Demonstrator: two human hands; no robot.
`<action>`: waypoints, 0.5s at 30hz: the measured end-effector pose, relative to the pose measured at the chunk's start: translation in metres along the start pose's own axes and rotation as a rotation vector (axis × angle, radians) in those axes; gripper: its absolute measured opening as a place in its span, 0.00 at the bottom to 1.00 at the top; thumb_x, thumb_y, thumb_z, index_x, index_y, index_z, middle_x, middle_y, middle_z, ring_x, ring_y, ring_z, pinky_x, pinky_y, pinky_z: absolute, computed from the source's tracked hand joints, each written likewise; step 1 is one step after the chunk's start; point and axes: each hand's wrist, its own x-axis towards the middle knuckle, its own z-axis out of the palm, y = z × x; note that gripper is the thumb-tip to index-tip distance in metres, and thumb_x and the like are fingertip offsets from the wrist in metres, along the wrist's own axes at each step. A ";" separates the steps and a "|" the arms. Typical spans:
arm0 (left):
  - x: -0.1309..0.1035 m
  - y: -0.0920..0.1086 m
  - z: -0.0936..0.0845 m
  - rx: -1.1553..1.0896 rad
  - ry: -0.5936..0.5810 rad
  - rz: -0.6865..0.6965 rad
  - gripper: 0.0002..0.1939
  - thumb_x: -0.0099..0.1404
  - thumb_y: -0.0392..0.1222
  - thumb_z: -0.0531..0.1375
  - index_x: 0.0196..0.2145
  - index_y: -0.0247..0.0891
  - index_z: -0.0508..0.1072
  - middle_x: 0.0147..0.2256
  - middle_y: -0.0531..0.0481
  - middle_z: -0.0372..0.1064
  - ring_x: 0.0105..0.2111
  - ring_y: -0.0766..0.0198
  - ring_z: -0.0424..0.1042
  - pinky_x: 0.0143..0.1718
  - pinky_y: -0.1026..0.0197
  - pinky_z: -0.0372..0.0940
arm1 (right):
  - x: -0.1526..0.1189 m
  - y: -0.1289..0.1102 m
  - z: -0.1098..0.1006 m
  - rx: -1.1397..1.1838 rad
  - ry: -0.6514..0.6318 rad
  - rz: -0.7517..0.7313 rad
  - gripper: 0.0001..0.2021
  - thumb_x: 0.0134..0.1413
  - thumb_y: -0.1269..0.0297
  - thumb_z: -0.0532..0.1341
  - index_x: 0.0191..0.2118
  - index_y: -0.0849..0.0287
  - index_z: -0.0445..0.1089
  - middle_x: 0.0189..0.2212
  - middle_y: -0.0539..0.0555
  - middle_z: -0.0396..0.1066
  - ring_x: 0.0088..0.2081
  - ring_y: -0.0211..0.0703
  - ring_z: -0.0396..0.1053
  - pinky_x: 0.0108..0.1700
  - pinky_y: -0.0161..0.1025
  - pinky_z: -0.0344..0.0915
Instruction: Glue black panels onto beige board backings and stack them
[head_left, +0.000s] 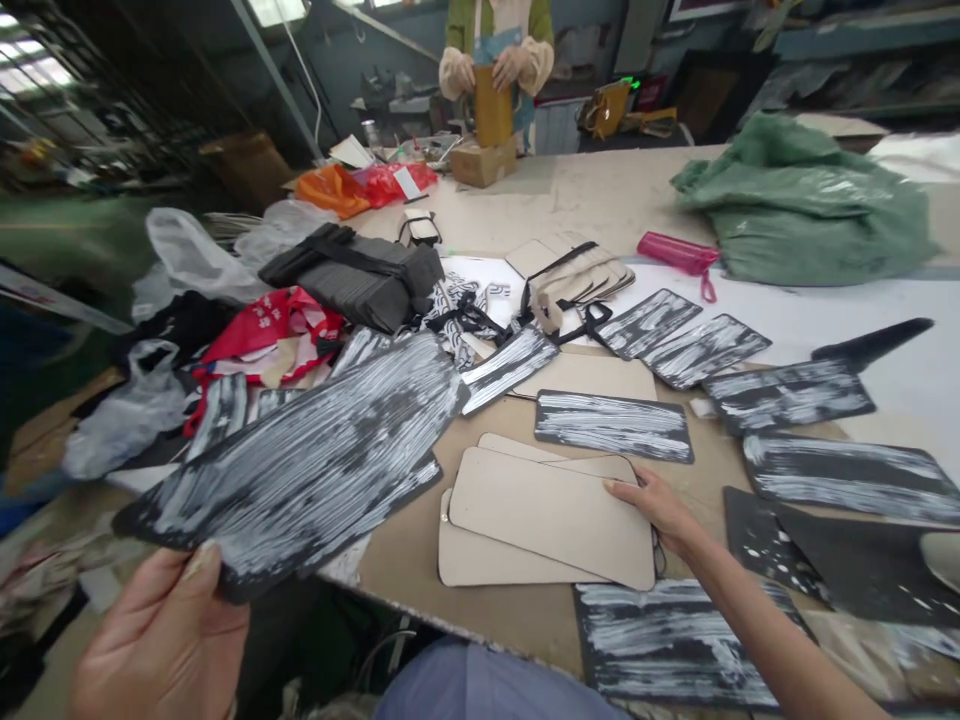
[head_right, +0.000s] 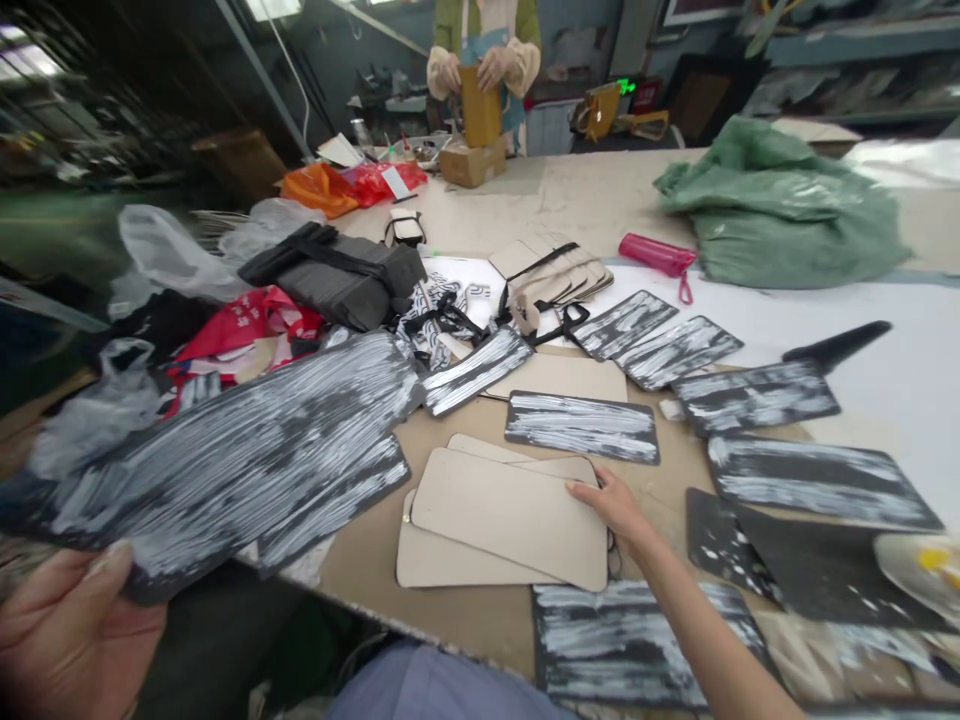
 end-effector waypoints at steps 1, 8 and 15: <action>-0.003 0.001 0.001 -0.020 0.003 0.029 0.11 0.50 0.40 0.62 0.35 0.45 0.73 0.36 0.58 0.73 0.41 0.61 0.69 0.45 0.60 0.65 | 0.003 0.001 0.000 -0.021 0.013 0.000 0.25 0.34 0.58 0.64 0.43 0.59 0.61 0.32 0.55 0.71 0.28 0.43 0.69 0.29 0.37 0.65; -0.003 0.006 -0.002 -0.118 -0.024 0.006 0.11 0.50 0.36 0.63 0.34 0.40 0.73 0.32 0.54 0.73 0.39 0.64 0.69 0.45 0.60 0.64 | 0.011 0.010 -0.010 -0.576 0.317 -0.340 0.25 0.37 0.53 0.62 0.42 0.62 0.64 0.41 0.61 0.68 0.44 0.55 0.64 0.44 0.49 0.61; 0.016 -0.005 -0.016 -0.199 -0.004 -0.010 0.09 0.46 0.36 0.65 0.29 0.38 0.72 0.28 0.55 0.72 0.33 0.68 0.69 0.44 0.62 0.63 | -0.041 0.017 0.083 -0.968 0.178 -0.937 0.12 0.54 0.65 0.50 0.41 0.59 0.65 0.37 0.59 0.68 0.41 0.46 0.65 0.44 0.42 0.62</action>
